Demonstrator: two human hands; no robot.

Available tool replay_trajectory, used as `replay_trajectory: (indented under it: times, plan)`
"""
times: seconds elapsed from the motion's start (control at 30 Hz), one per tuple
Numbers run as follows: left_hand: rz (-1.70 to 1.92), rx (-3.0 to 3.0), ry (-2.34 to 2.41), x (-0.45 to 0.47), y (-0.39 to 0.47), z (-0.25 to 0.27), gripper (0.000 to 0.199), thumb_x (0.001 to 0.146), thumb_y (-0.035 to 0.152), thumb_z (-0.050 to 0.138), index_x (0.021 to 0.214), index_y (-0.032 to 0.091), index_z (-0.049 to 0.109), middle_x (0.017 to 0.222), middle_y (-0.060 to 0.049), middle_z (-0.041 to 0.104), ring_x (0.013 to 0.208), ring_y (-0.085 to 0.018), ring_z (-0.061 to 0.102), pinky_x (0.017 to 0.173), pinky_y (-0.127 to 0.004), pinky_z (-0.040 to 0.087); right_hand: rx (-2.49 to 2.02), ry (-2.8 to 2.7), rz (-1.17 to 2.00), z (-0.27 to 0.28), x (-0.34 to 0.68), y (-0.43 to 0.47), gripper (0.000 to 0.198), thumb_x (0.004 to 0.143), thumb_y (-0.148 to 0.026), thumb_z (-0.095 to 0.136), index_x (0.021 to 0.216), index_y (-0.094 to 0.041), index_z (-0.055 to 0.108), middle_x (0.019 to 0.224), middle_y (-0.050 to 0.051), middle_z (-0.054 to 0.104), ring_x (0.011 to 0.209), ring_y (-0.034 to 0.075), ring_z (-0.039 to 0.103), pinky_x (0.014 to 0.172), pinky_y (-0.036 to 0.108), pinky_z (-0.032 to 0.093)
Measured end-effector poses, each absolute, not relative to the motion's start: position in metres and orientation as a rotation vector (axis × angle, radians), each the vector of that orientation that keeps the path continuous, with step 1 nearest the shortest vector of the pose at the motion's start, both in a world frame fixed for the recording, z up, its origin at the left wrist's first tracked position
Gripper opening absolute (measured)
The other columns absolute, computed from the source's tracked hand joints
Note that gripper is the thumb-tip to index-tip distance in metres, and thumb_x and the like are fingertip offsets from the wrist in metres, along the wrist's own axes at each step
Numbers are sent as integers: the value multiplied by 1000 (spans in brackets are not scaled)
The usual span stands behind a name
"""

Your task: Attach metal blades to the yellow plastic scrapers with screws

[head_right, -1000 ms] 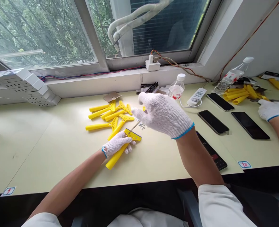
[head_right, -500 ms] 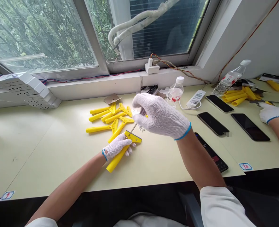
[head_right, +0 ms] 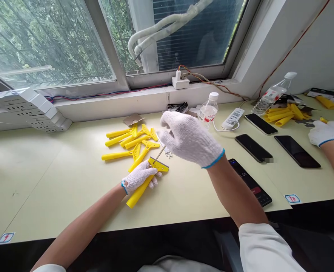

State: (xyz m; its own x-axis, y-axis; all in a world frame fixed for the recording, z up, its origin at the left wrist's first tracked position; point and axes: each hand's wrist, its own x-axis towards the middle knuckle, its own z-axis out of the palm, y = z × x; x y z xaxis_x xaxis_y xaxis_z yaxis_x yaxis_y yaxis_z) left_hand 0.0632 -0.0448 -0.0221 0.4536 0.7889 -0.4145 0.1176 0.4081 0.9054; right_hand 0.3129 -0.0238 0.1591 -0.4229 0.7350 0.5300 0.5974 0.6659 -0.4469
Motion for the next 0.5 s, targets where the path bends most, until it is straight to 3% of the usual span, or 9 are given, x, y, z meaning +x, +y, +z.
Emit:
replay_trajectory:
  times: [0.1,0.3,0.4,0.5]
  plan:
    - [537,1081,1040,64,-44,-21,19,100,29,70,111,14,68,116,-18,81,67,-16,77,61,-30,65,-1057,-2159,173,156,311,-23,15,109,-31,66,104,-19,74,90,9,73,83,23,69,73,39,59]
    - [548,1090,1028,65,-43,-21,23,98,30,73,114,14,68,112,-17,82,62,-15,74,59,-30,65,-969,-2289,191,164,320,-26,17,103,-43,73,93,-30,77,100,4,80,92,24,75,76,37,59]
    - [557,1085,1030,65,-44,-20,25,97,32,75,114,14,69,114,-18,82,65,-16,76,60,-30,65,-969,-2273,199,162,320,-24,16,97,-39,83,100,-25,77,98,7,79,87,25,72,78,40,61]
    - [546,1075,1039,65,-44,-19,25,97,32,75,113,14,69,112,-18,82,65,-16,76,59,-30,65,-993,-2220,246,158,318,-22,13,102,-33,79,106,-21,76,90,8,75,81,23,68,73,39,59]
